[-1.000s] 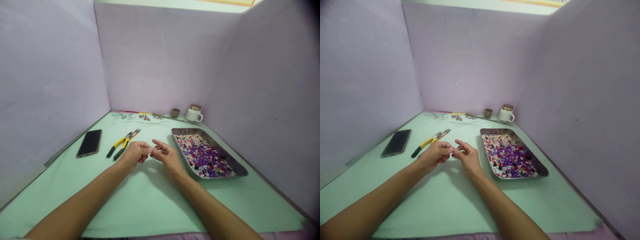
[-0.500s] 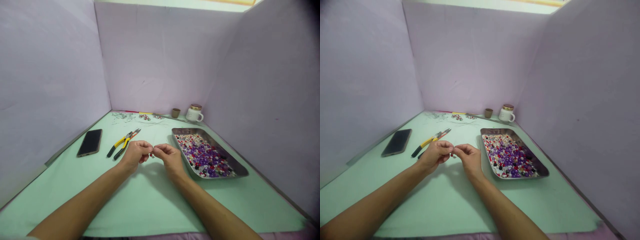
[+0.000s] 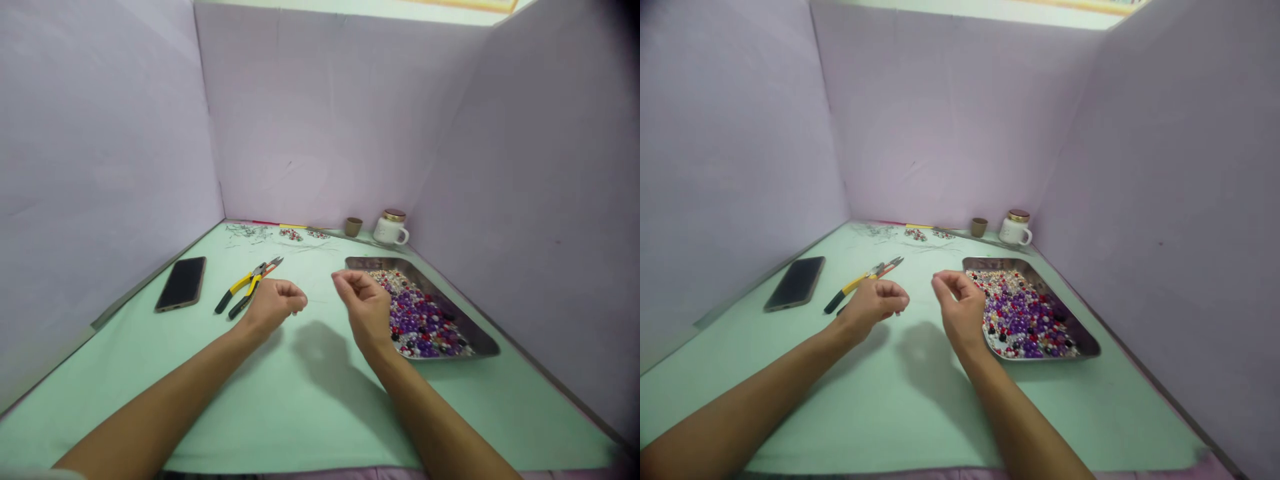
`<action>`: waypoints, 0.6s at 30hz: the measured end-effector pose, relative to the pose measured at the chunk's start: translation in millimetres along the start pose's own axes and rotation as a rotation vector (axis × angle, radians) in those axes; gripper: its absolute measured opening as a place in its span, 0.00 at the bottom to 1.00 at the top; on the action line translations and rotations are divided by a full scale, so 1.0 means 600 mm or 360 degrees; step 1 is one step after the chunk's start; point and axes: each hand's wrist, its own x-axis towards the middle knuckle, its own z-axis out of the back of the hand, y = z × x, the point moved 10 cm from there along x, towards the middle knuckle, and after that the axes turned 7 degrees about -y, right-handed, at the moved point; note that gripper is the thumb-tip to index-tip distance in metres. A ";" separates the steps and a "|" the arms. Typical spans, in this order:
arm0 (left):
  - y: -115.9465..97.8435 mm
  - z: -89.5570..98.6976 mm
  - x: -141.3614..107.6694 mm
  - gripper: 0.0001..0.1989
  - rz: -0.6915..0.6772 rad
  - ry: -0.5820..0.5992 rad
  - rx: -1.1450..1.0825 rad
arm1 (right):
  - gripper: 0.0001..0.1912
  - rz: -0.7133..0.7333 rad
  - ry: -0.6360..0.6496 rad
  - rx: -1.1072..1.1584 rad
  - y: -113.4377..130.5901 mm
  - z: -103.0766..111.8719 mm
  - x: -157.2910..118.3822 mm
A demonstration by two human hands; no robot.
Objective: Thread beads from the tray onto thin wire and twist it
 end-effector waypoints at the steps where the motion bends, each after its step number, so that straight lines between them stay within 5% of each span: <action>1: -0.002 -0.007 -0.003 0.04 -0.0051 0.0030 0.0081 | 0.04 0.0145 0.0106 -0.0163 0.017 -0.011 -0.003; 6: -0.011 -0.025 -0.016 0.09 -0.0316 0.0056 0.0372 | 0.03 0.0464 0.0446 -0.0653 0.034 -0.057 -0.027; 12: -0.009 -0.024 -0.017 0.07 -0.0370 0.0015 0.0455 | 0.04 0.0495 0.0433 -0.0715 0.029 -0.060 -0.031; 18: 0.006 -0.036 -0.012 0.04 -0.0158 0.0182 0.0112 | 0.04 0.0609 0.0355 -0.0632 0.042 -0.062 -0.035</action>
